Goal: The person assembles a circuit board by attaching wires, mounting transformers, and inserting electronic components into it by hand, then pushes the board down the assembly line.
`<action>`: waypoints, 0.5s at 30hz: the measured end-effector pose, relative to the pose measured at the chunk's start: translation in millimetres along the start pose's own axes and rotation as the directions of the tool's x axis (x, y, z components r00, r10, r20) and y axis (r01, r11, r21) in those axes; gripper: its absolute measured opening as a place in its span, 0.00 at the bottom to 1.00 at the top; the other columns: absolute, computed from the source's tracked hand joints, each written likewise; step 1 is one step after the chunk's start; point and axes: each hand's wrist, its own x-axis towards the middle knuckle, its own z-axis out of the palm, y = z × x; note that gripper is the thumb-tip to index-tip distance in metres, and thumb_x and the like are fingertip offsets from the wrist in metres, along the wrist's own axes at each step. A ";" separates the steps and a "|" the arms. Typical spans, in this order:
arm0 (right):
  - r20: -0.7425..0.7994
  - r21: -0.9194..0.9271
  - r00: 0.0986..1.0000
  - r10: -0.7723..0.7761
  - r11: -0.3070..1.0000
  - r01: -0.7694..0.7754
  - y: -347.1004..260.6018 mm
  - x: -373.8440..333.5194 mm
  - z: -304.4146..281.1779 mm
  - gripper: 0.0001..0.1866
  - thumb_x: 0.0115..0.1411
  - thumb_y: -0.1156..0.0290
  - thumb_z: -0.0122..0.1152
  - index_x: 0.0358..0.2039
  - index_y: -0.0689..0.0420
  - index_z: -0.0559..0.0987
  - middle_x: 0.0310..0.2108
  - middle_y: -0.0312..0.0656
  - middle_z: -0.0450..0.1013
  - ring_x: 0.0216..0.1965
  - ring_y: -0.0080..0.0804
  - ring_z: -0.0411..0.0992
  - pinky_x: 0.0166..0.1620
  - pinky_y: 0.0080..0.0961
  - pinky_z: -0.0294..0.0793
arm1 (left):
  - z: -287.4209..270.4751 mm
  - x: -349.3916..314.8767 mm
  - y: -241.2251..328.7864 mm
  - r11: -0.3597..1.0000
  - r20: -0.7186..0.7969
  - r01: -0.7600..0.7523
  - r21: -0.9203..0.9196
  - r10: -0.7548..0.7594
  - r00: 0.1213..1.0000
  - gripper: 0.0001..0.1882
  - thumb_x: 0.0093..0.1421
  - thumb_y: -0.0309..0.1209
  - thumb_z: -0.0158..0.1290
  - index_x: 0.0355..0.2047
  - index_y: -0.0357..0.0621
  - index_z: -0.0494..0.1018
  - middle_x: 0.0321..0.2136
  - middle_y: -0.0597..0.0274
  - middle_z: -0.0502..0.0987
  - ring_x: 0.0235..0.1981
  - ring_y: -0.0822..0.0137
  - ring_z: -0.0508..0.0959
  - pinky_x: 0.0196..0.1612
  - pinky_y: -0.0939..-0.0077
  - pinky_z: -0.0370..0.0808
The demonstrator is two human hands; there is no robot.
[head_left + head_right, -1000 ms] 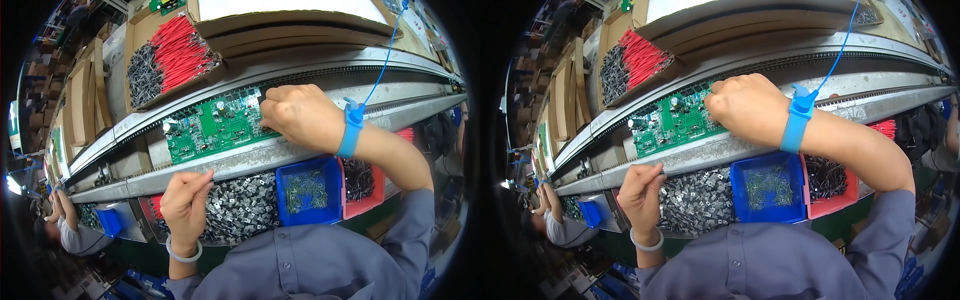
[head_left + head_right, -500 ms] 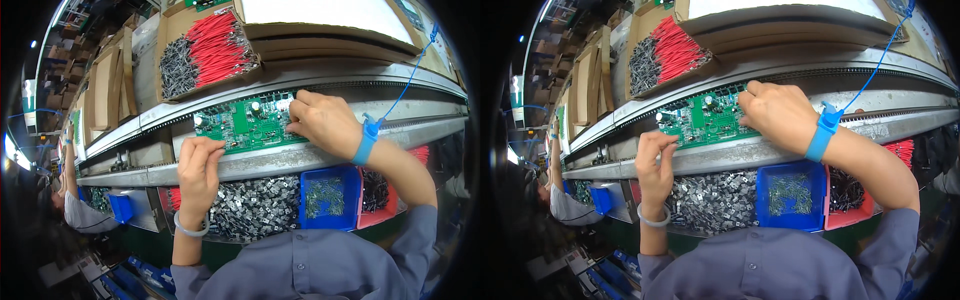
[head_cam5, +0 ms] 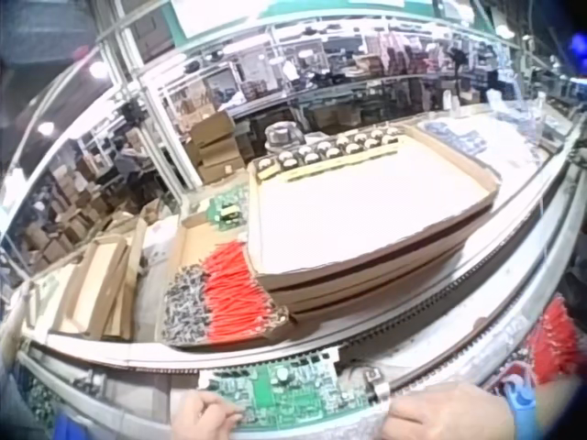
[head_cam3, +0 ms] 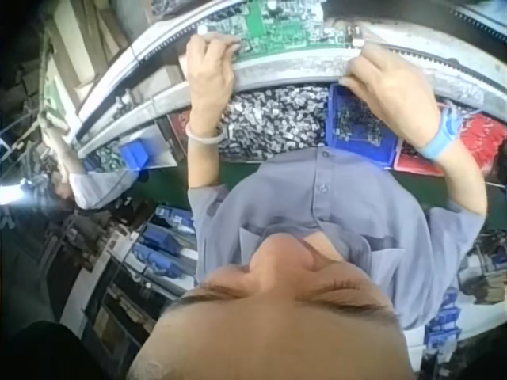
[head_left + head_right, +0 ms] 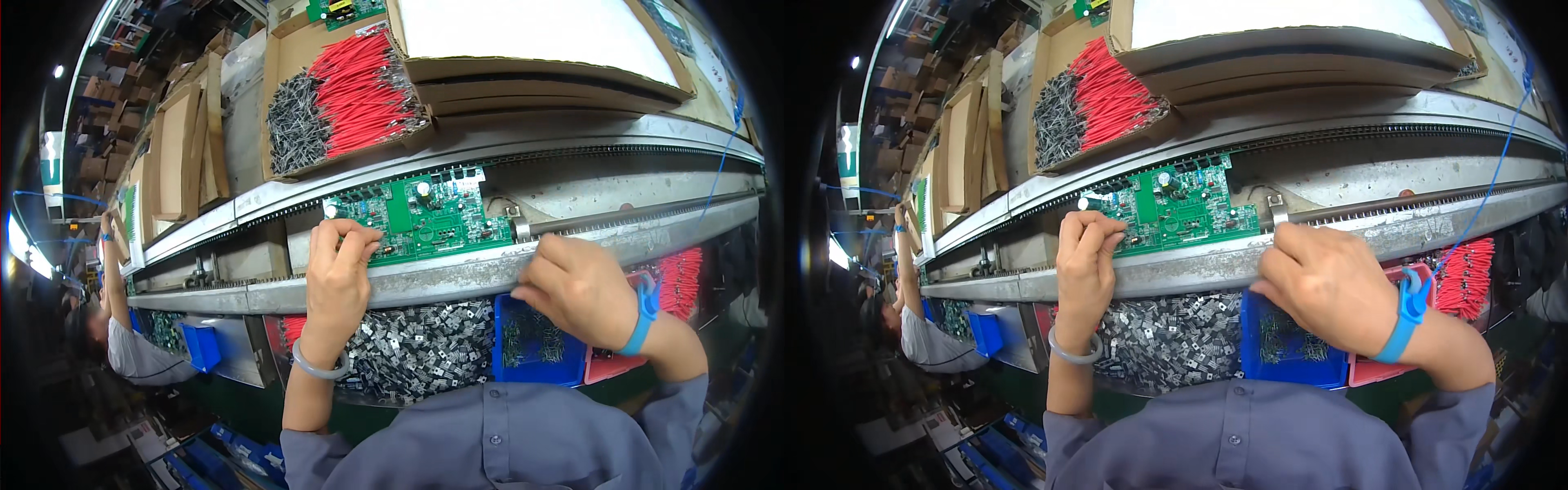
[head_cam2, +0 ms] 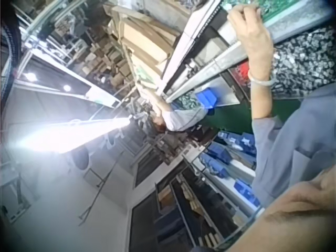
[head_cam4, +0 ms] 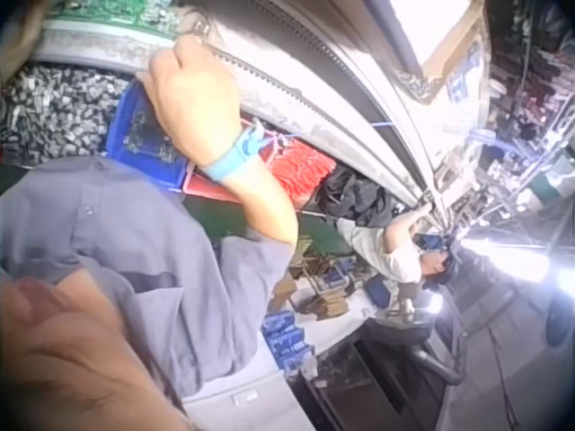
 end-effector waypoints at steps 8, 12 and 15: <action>0.137 0.038 0.990 -0.040 0.999 0.035 -10.2 -33.4 7.5 0.12 0.53 0.69 0.71 0.28 0.57 0.74 0.28 0.41 0.67 0.30 0.40 0.72 0.34 0.36 0.74 | 0.6 3.5 1.1 0.998 0.007 -0.057 0.031 0.057 0.998 0.09 0.56 0.11 0.59 0.36 0.33 0.79 0.36 0.54 0.75 0.37 0.57 0.77 0.40 0.66 0.75; 0.148 0.025 0.987 -0.062 0.998 0.059 -11.6 -42.4 18.3 0.10 0.52 0.70 0.68 0.29 0.58 0.75 0.28 0.41 0.67 0.32 0.39 0.72 0.35 0.35 0.74 | 0.6 3.7 1.5 0.996 0.008 -0.072 0.046 0.072 0.997 0.10 0.55 0.10 0.59 0.36 0.34 0.79 0.35 0.54 0.75 0.37 0.56 0.76 0.40 0.65 0.75; 0.212 -0.054 0.973 -0.091 0.993 0.105 -13.4 -47.5 26.9 0.06 0.52 0.71 0.63 0.28 0.58 0.76 0.29 0.41 0.67 0.33 0.37 0.73 0.35 0.34 0.73 | -0.2 3.1 1.9 0.993 0.021 -0.090 0.078 0.088 0.996 0.10 0.55 0.12 0.60 0.36 0.35 0.80 0.35 0.54 0.75 0.37 0.55 0.76 0.39 0.64 0.74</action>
